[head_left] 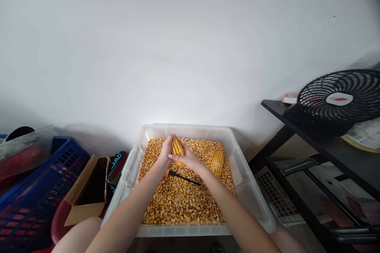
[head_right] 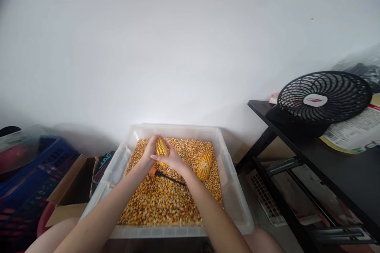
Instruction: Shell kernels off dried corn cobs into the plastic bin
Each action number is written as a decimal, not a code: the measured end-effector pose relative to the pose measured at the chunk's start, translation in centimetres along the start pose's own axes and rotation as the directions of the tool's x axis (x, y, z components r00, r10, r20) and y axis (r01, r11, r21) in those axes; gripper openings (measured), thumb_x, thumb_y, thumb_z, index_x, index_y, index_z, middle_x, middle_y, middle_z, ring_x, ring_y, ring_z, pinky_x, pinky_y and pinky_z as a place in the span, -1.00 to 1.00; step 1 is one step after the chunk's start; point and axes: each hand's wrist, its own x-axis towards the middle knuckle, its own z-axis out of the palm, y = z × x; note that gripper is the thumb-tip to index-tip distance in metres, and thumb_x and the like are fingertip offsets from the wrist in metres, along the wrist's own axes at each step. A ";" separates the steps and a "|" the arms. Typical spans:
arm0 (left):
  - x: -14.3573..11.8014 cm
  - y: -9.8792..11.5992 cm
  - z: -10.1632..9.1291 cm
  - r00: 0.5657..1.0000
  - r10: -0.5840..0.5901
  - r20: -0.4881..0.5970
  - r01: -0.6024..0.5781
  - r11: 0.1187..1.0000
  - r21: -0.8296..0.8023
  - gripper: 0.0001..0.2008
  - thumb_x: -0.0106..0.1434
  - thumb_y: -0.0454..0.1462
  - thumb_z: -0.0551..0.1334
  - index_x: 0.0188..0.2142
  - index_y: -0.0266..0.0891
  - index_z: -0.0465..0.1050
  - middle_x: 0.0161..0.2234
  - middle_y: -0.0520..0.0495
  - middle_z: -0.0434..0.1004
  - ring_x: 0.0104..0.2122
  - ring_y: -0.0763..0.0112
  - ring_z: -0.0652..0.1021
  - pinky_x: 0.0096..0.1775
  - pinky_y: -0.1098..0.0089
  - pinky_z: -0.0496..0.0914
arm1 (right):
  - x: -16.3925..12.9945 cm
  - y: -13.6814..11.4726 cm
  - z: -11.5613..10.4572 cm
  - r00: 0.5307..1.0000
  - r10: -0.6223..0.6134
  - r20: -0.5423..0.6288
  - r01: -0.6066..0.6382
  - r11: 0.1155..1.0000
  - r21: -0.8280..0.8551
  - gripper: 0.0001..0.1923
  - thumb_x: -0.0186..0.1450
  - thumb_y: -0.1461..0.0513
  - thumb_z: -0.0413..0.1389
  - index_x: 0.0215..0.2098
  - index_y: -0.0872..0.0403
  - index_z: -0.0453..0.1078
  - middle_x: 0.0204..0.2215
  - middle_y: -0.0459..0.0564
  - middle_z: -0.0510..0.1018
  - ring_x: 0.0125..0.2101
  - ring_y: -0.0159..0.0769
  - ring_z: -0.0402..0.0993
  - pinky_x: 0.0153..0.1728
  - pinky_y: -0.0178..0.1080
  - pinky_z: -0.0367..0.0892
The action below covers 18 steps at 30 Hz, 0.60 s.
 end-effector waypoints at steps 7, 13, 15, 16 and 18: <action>-0.3 -0.5 0.0 0.983 -0.119 0.137 0.084 0.968 0.236 -0.82 -0.07 -0.21 0.29 -0.53 -0.28 0.38 -0.64 0.00 0.39 -0.64 0.43 0.41 -0.55 0.42 0.30 | -0.2 1.1 -0.8 0.966 0.178 0.187 -0.201 0.973 0.116 -0.64 -0.11 0.30 0.25 -0.29 0.08 0.41 -0.41 -0.09 0.53 -0.40 -0.28 0.44 -0.35 -0.25 0.35; -0.6 -0.1 0.4 0.999 0.047 0.007 -0.047 0.946 0.320 -0.85 -0.06 -0.23 0.18 -0.64 -0.26 0.31 -0.73 0.01 0.31 -0.73 0.44 0.35 -0.65 0.41 0.24 | 0.1 1.9 1.6 0.983 0.123 -0.136 -0.133 0.989 -0.063 -0.71 -0.12 0.38 0.16 -0.38 0.06 0.38 -0.50 -0.12 0.49 -0.49 -0.31 0.39 -0.43 -0.28 0.29; -0.8 -0.1 0.6 0.999 0.047 0.002 -0.046 0.948 0.314 -0.86 -0.07 -0.23 0.18 -0.63 -0.26 0.31 -0.72 0.02 0.31 -0.72 0.44 0.35 -0.65 0.42 0.24 | -0.1 2.0 1.7 0.979 0.112 -0.172 -0.127 0.989 -0.078 -0.69 -0.12 0.37 0.17 -0.35 0.05 0.38 -0.49 -0.12 0.49 -0.48 -0.30 0.39 -0.43 -0.28 0.29; -0.9 -0.1 0.7 0.999 0.046 -0.007 -0.042 0.953 0.299 -0.88 -0.07 -0.24 0.19 -0.62 -0.25 0.32 -0.72 0.03 0.32 -0.72 0.44 0.36 -0.64 0.43 0.24 | -0.3 2.0 1.6 0.983 0.104 -0.150 -0.114 0.992 -0.057 -0.67 -0.11 0.37 0.17 -0.34 0.05 0.38 -0.48 -0.12 0.49 -0.47 -0.30 0.40 -0.41 -0.28 0.29; -1.1 -0.3 0.8 0.998 0.051 -0.029 -0.042 0.962 0.269 -0.88 -0.07 -0.24 0.20 -0.58 -0.25 0.32 -0.70 0.04 0.33 -0.70 0.45 0.37 -0.62 0.44 0.25 | -0.5 1.9 1.1 0.994 0.094 -0.052 -0.093 0.995 0.018 -0.67 -0.10 0.36 0.18 -0.31 0.05 0.39 -0.47 -0.13 0.50 -0.44 -0.29 0.41 -0.38 -0.27 0.30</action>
